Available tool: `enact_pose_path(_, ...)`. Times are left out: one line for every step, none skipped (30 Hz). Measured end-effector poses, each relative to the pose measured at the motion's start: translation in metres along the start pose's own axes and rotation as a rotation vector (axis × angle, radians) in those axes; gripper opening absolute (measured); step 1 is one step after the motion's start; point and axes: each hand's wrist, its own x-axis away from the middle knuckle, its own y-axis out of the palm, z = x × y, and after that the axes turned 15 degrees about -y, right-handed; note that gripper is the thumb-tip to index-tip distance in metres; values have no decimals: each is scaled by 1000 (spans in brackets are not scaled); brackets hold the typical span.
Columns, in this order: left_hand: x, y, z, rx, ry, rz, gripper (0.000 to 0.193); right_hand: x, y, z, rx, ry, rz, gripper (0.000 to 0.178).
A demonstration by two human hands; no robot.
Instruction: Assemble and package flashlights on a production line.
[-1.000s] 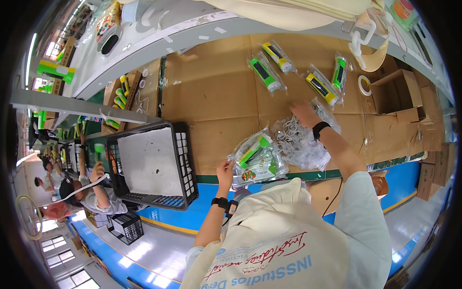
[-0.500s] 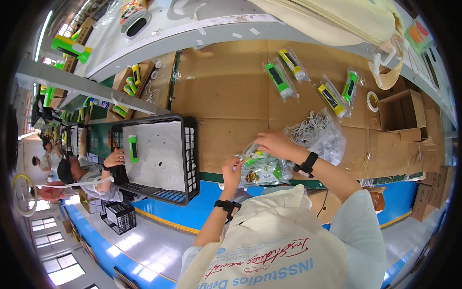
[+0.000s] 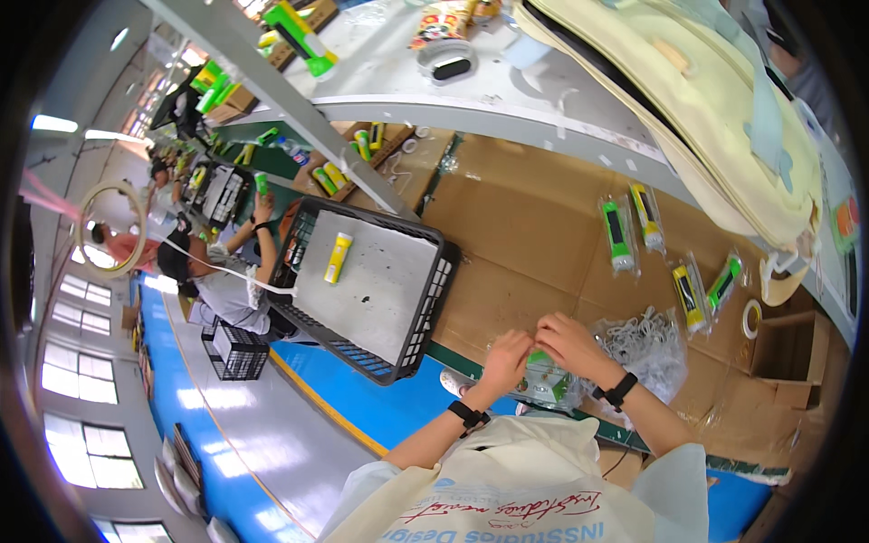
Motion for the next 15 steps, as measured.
enact_pose_path(-2, -2, 7, -16, 21, 7, 12, -3, -8, -5, -18, 3, 14, 15)
enact_pose_path(-4, -5, 12, -26, 22, 29, 12, -2, -9, -3, -17, -21, 11, 15)
enact_pose_path(-6, -8, 17, -43, 46, 19, 13, 1, -10, 0, -41, -17, -1, 14)
enact_pose_path(-9, -10, 23, -57, 70, 9, 14, 1, -13, 0, -62, -9, -15, 14)
enact_pose_path(-11, -14, 28, -84, 106, 12, 16, 1, -16, -2, -35, -47, -1, 15)
enact_pose_path(-13, -19, 31, -91, 107, 32, 16, -1, -19, -7, -32, -68, -5, 15)
enact_pose_path(-13, -24, 36, -145, 172, 40, 17, -2, -22, -13, -29, -74, 37, 15)
enact_pose_path(-14, -32, 43, -200, 234, 46, 19, -3, -24, -18, -29, -79, 80, 15)
enact_pose_path(-13, -41, 49, -207, 232, 66, 19, -4, -26, -23, -51, -63, 104, 15)
enact_pose_path(-15, -56, 62, -220, 237, 97, 20, -1, -27, -23, -43, -78, 100, 15)
enact_pose_path(-16, -72, 73, -233, 242, 126, 22, 3, -28, -23, -23, -45, 102, 15)
enact_pose_path(-15, -88, 82, -238, 245, 142, 22, 7, -26, -23, -7, -13, 103, 16)
enact_pose_path(-15, -104, 91, -237, 228, 195, 21, 17, -26, -20, -24, 19, 119, 15)
enact_pose_path(-12, -118, 93, -239, 204, 250, 19, 21, -29, -20, -21, 5, 114, 15)
enact_pose_path(-9, -128, 88, -194, 146, 345, 18, 24, -35, -22, -8, 9, 91, 14)
